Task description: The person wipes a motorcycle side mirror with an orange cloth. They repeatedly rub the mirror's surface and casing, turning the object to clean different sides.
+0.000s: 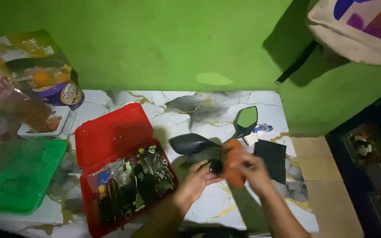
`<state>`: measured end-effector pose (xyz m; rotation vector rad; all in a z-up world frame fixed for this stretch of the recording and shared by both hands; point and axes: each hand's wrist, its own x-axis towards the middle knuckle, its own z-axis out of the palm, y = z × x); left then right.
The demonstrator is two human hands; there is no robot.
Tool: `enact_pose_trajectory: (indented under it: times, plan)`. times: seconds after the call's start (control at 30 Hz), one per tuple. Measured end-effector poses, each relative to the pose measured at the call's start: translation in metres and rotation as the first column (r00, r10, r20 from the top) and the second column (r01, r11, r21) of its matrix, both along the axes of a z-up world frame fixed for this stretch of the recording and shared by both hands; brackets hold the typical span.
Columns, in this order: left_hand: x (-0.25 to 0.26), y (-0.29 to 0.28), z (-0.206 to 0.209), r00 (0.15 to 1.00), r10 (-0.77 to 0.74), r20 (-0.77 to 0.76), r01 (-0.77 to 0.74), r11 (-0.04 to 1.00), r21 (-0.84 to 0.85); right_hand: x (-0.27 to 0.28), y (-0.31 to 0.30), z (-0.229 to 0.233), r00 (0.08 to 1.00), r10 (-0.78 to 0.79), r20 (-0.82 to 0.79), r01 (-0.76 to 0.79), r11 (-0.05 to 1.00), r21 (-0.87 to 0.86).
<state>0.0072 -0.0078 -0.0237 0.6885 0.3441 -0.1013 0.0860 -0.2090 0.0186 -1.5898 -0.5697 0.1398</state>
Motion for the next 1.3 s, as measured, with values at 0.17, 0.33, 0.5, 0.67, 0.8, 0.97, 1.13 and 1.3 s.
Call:
enact_pose_trajectory:
  times: [0.17,0.33,0.5,0.67,0.8,0.97,1.13,1.3]
  plan:
    - [0.010,-0.016,-0.048,0.997,0.074,-0.011,-0.068,0.958,0.278,-0.020,0.033,-0.012,0.978,0.089,0.191,-0.071,0.993,-0.099]
    - [-0.011,-0.012,-0.010,0.991,-0.076,-0.114,0.112,0.928,0.354,-0.018,0.022,-0.027,0.991,0.049,-0.122,-0.064,0.991,-0.121]
    - [-0.003,-0.008,-0.045,0.999,-0.042,-0.015,0.044,0.960,0.277,-0.022,0.033,-0.036,0.907,-0.152,0.392,0.299,0.888,-0.348]
    - [-0.014,0.006,0.008,0.984,-0.094,0.153,-0.001,0.850,0.528,0.001,0.018,-0.015,0.941,-0.223,-0.256,0.234,0.972,0.014]
    - [-0.016,0.011,0.041,0.948,-0.142,0.286,-0.110,0.695,0.710,-0.014,0.025,0.026,0.811,-0.106,-0.576,0.180,0.981,0.074]
    - [-0.015,-0.004,0.008,0.969,-0.051,0.242,-0.209,0.357,0.910,-0.029,0.060,-0.023,0.983,-0.105,0.150,0.133,0.973,-0.191]
    - [-0.024,-0.004,0.005,0.973,-0.158,0.168,-0.085,0.432,0.898,-0.005,0.053,-0.053,0.987,-0.143,-0.077,0.125,0.972,-0.197]
    - [-0.017,0.006,0.000,0.982,-0.096,0.164,-0.036,0.754,0.656,-0.010,0.038,0.014,0.597,-0.216,-0.773,0.320,0.947,-0.018]
